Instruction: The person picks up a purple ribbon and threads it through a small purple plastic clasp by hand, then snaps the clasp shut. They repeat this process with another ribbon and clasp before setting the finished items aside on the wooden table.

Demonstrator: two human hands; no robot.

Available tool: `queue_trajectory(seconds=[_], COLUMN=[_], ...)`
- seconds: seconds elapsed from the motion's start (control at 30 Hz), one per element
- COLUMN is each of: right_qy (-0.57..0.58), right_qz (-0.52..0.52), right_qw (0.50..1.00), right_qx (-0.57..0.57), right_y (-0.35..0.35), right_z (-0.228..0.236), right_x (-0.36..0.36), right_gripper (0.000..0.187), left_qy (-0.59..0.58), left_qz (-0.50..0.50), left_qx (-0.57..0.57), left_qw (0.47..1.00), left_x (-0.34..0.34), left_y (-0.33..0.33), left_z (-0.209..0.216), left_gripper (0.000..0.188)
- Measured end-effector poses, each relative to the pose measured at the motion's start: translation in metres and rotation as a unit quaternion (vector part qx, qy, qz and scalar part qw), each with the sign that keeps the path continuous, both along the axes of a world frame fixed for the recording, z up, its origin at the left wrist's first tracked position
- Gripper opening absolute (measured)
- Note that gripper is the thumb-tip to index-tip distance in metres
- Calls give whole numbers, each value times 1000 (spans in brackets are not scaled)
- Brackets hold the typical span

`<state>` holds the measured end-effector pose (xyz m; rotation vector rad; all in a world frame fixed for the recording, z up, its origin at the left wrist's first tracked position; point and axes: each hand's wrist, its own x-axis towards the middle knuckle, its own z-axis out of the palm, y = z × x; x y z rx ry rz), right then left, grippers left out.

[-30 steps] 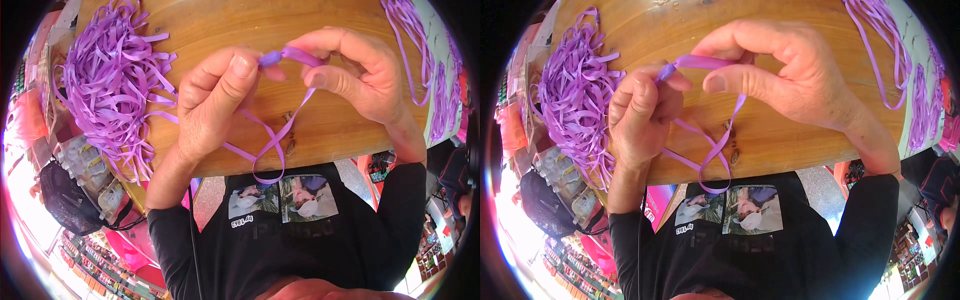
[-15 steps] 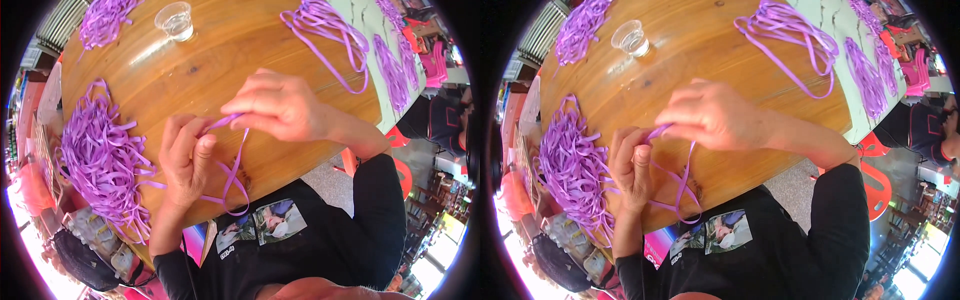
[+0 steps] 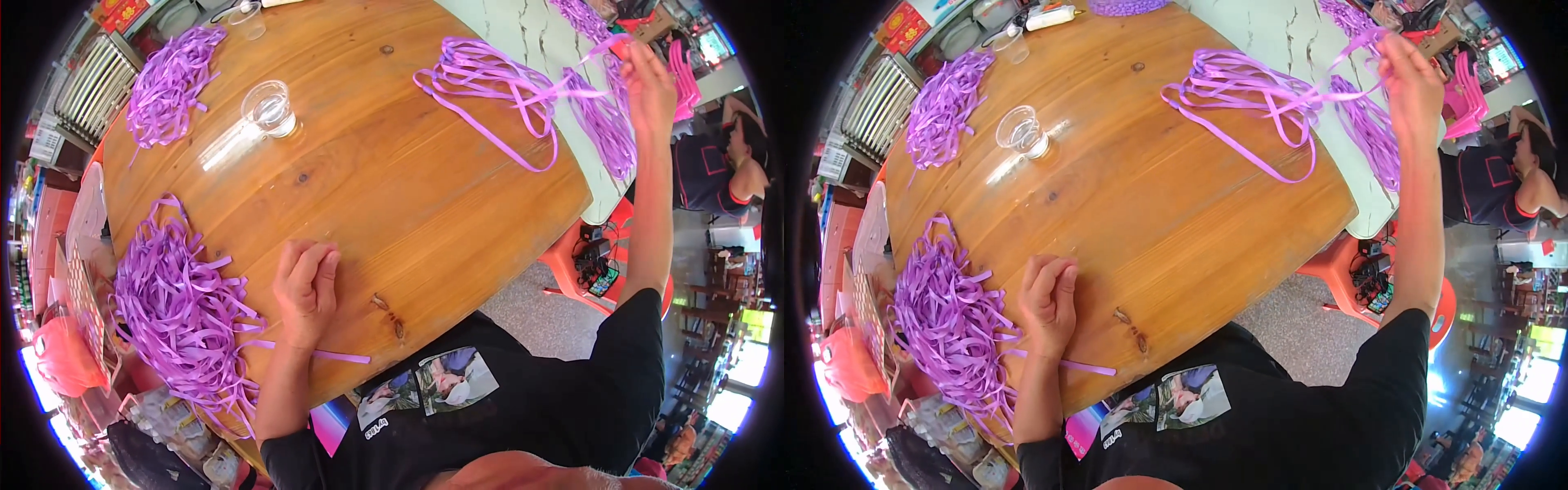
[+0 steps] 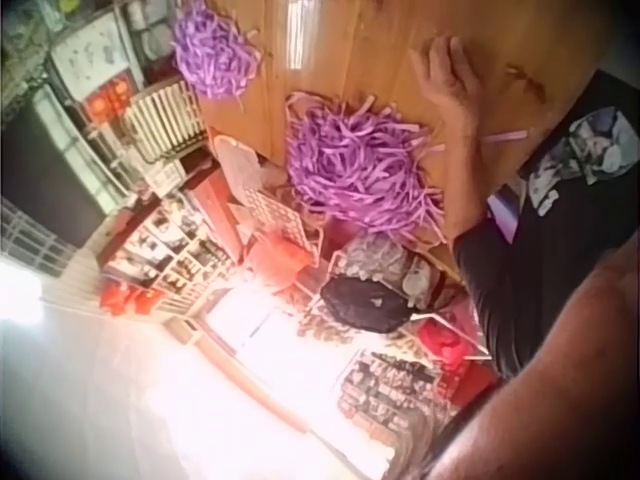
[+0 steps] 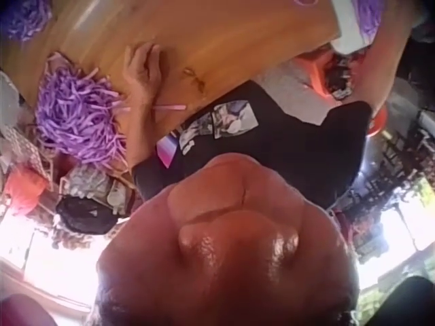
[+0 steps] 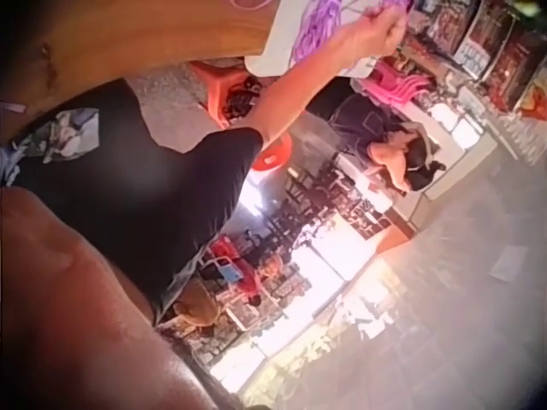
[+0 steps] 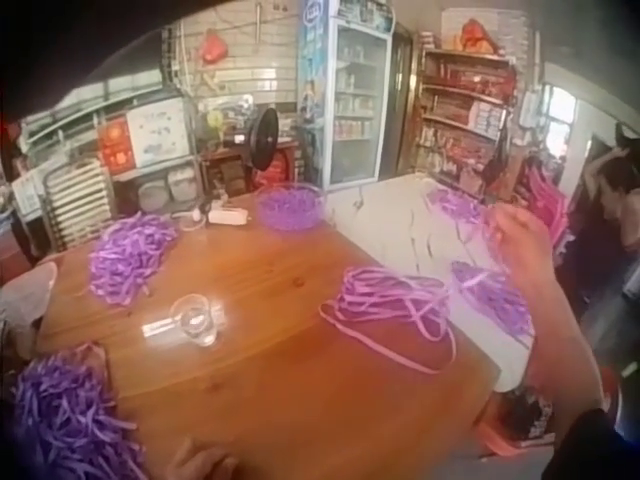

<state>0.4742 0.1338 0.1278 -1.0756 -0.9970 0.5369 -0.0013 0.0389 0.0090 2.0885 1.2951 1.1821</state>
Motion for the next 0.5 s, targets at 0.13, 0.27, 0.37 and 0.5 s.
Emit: queue_trajectory(seconds=[0.13,0.27,0.37,0.5], right_qy=[-81,-232,-654,-678], right_qz=[-93,-30,-14,58], right_qw=[992,968,755,729], right_qx=[19,-87,-46,77], right_y=[58,104,117,76], right_z=[-2,-40,-97,-94], right_x=[7,-16,-72,-201], right_gripper=[27,31,31,31], left_qy=[5,21,48,65], left_qz=[16,-17,-19,-14], left_qx=[-7,25,76,98], left_qw=[1000,999,996,993], left_x=[-5,-3,-5,-10], left_y=[-3,2,2,-2], left_z=[-1,-7,-14,-12], left_gripper=[6,8,10,12])
